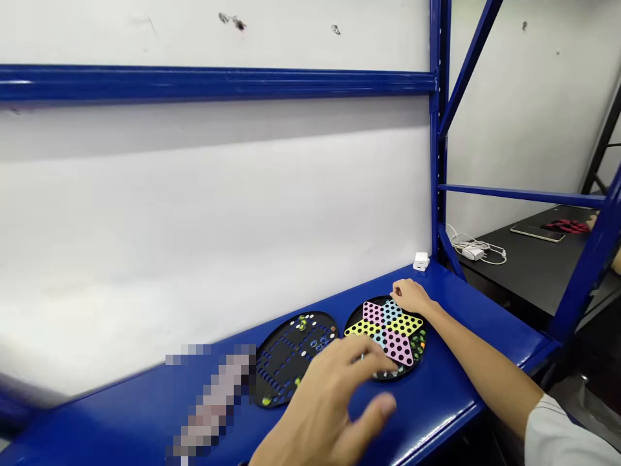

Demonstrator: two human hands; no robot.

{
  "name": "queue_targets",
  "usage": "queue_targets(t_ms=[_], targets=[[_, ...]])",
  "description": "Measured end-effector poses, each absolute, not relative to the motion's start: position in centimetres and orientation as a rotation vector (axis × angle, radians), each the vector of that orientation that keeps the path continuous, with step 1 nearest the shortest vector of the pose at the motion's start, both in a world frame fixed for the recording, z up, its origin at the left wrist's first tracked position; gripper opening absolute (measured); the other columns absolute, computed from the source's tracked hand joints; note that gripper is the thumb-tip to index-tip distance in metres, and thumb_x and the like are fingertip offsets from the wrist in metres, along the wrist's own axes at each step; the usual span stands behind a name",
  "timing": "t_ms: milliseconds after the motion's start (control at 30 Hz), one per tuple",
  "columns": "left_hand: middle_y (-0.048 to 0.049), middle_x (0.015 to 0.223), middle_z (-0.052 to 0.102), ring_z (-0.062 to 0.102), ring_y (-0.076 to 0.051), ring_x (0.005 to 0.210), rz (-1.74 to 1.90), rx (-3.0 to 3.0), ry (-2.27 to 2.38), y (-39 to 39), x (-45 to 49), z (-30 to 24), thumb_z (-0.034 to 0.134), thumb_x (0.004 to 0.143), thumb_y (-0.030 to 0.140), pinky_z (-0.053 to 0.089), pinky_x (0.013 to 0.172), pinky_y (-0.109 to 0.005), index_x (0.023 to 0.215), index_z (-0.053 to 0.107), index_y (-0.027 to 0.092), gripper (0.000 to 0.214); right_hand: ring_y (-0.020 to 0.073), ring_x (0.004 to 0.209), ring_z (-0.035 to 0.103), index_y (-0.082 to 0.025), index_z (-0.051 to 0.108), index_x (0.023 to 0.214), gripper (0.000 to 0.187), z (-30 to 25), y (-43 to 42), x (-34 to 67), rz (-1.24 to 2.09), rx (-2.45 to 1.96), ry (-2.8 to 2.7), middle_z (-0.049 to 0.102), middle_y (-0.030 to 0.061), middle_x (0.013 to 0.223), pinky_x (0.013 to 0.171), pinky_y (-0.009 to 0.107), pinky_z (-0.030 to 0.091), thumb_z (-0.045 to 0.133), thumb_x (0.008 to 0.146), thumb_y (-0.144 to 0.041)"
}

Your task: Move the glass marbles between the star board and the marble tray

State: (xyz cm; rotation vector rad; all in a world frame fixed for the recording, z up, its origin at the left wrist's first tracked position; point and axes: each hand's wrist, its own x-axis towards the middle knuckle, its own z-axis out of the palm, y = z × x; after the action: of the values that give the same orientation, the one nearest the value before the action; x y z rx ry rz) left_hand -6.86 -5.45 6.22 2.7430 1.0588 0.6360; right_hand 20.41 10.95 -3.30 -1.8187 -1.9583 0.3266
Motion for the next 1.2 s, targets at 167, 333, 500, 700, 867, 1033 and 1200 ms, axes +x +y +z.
queue_targets(t_ms=[167, 333, 500, 700, 867, 1033, 1200], targets=[[-0.0055, 0.106, 0.063, 0.063, -0.02, 0.096, 0.327, 2.605, 1.624, 3.5, -5.3, 3.7, 0.044, 0.095, 0.03, 0.049, 0.082, -0.031, 0.107, 0.058, 0.021, 0.021, 0.0165, 0.072, 0.059, -0.019, 0.062, 0.072, 0.01, -3.2, 10.8, 20.9, 0.317, -1.923, -1.904, 0.066, 0.0048, 0.078, 0.06, 0.025, 0.031, 0.057, 0.08, -0.023], [-0.0062, 0.105, 0.062, 0.063, -0.02, 0.095, 0.253, 2.607, 1.845, 5.7, -5.3, -0.6, 0.043, 0.095, 0.03, 0.046, 0.08, -0.03, 0.103, 0.054, 0.019, 0.018, 0.0192, 0.076, 0.061, -0.019, 0.063, 0.073, 0.01, -2.9, 10.6, 21.0, 0.371, -2.022, -1.816, 0.067, 0.0066, 0.082, 0.059, 0.025, 0.034, 0.061, 0.075, -0.029], [-0.0094, 0.101, 0.061, 0.064, -0.022, 0.09, 0.172, 2.664, 1.919, 5.2, -4.3, -1.0, 0.038, 0.097, 0.033, 0.046, 0.074, -0.031, 0.1, 0.055, 0.016, 0.024, 0.0184, 0.072, 0.061, -0.019, 0.06, 0.068, 0.015, -2.4, 10.4, 21.5, 0.352, -2.061, -1.876, 0.066, 0.0057, 0.079, 0.057, 0.026, 0.032, 0.061, 0.074, -0.033], [-0.0115, 0.104, 0.061, 0.065, -0.024, 0.09, 0.106, 2.623, 1.916, 4.6, -3.9, -1.0, 0.032, 0.099, 0.039, 0.047, 0.072, -0.032, 0.107, 0.057, 0.016, 0.035, 0.0162, 0.063, 0.056, -0.02, 0.051, 0.061, 0.022, -2.8, 10.1, 21.7, 0.379, -1.995, -1.887, 0.062, 0.0023, 0.068, 0.055, 0.026, 0.03, 0.057, 0.078, -0.034], [-0.0113, 0.102, 0.062, 0.066, -0.025, 0.091, 0.106, 2.583, 1.921, 4.3, -3.5, -1.2, 0.031, 0.099, 0.043, 0.047, 0.074, -0.032, 0.113, 0.056, 0.017, 0.038, 0.0163, 0.063, 0.055, -0.021, 0.048, 0.062, 0.023, -3.5, 10.4, 21.6, 0.362, -1.987, -1.891, 0.061, 0.0013, 0.067, 0.056, 0.026, 0.029, 0.056, 0.079, -0.034], [-0.0127, 0.101, 0.063, 0.066, -0.027, 0.089, 0.116, 2.608, 1.911, 4.0, -3.3, -1.3, 0.029, 0.1, 0.038, 0.048, 0.072, -0.034, 0.112, 0.059, 0.016, 0.039, 0.0164, 0.063, 0.055, -0.021, 0.049, 0.063, 0.021, -3.8, 10.5, 21.5, 0.354, -1.99, -1.892, 0.06, 0.0013, 0.067, 0.056, 0.027, 0.028, 0.054, 0.08, -0.032], [-0.0152, 0.099, 0.063, 0.067, -0.027, 0.085, 0.069, 2.674, 1.848, 4.0, -3.2, -1.2, 0.029, 0.098, 0.021, 0.049, 0.067, -0.035, 0.107, 0.063, 0.014, 0.036, 0.0164, 0.065, 0.055, -0.021, 0.052, 0.065, 0.02, -3.8, 10.6, 21.5, 0.347, -1.983, -1.9, 0.061, 0.0014, 0.069, 0.057, 0.026, 0.028, 0.055, 0.081, -0.032]])
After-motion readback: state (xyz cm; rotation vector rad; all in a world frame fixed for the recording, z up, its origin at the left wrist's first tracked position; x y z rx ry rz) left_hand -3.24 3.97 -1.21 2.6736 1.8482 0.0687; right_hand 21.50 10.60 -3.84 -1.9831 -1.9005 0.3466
